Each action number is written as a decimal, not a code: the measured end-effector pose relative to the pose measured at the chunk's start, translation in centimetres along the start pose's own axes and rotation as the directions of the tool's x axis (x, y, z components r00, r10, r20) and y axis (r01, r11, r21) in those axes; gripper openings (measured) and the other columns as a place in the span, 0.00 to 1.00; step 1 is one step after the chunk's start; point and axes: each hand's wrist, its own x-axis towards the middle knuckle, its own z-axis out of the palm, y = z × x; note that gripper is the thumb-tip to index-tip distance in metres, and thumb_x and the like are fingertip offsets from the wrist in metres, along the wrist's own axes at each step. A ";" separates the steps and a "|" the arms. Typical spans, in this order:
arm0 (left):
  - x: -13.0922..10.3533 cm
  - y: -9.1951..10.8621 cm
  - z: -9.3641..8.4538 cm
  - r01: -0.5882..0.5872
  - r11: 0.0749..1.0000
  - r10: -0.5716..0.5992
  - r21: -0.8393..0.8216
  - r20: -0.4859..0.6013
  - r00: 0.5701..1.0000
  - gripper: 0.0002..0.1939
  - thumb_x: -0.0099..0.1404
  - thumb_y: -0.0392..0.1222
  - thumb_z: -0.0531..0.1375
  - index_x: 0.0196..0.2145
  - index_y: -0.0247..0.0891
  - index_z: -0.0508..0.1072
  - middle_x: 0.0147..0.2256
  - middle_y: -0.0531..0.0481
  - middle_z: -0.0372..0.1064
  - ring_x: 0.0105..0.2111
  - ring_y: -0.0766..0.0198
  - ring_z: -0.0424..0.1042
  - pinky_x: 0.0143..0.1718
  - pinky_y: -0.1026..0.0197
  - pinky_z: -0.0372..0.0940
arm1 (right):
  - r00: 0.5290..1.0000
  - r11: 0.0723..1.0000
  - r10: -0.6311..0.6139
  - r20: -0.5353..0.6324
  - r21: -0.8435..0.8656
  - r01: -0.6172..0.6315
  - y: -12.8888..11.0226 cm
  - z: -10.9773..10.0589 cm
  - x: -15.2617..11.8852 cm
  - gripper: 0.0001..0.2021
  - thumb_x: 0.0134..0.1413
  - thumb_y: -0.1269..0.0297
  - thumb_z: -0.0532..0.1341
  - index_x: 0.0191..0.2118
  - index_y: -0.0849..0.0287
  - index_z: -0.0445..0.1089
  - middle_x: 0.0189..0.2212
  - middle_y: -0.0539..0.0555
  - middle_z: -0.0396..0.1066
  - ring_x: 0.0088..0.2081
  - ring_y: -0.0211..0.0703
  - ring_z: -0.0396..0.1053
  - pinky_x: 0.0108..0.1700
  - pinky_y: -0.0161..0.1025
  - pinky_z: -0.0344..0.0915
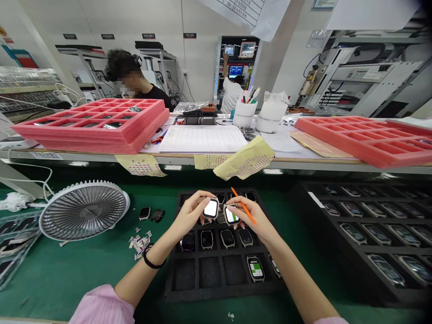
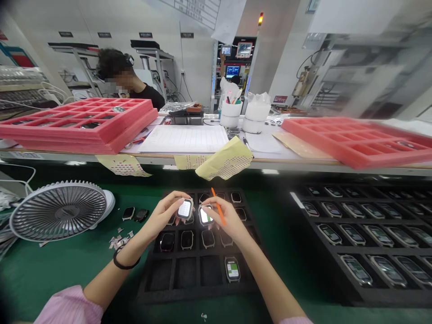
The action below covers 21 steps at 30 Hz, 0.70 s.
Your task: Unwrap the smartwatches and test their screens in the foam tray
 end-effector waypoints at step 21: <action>0.0 0.1 0.0 0.035 0.999 -0.035 0.018 -0.007 0.999 0.17 0.62 0.55 0.59 0.37 0.36 0.67 0.28 0.51 0.68 0.21 0.70 0.64 0.18 0.70 0.56 | 0.999 1.000 0.003 -0.032 -0.009 -0.004 -0.4 0.2 -0.2 0.15 0.51 0.51 0.64 0.35 0.57 0.69 0.24 0.46 0.63 0.17 0.31 0.62 0.18 0.32 0.62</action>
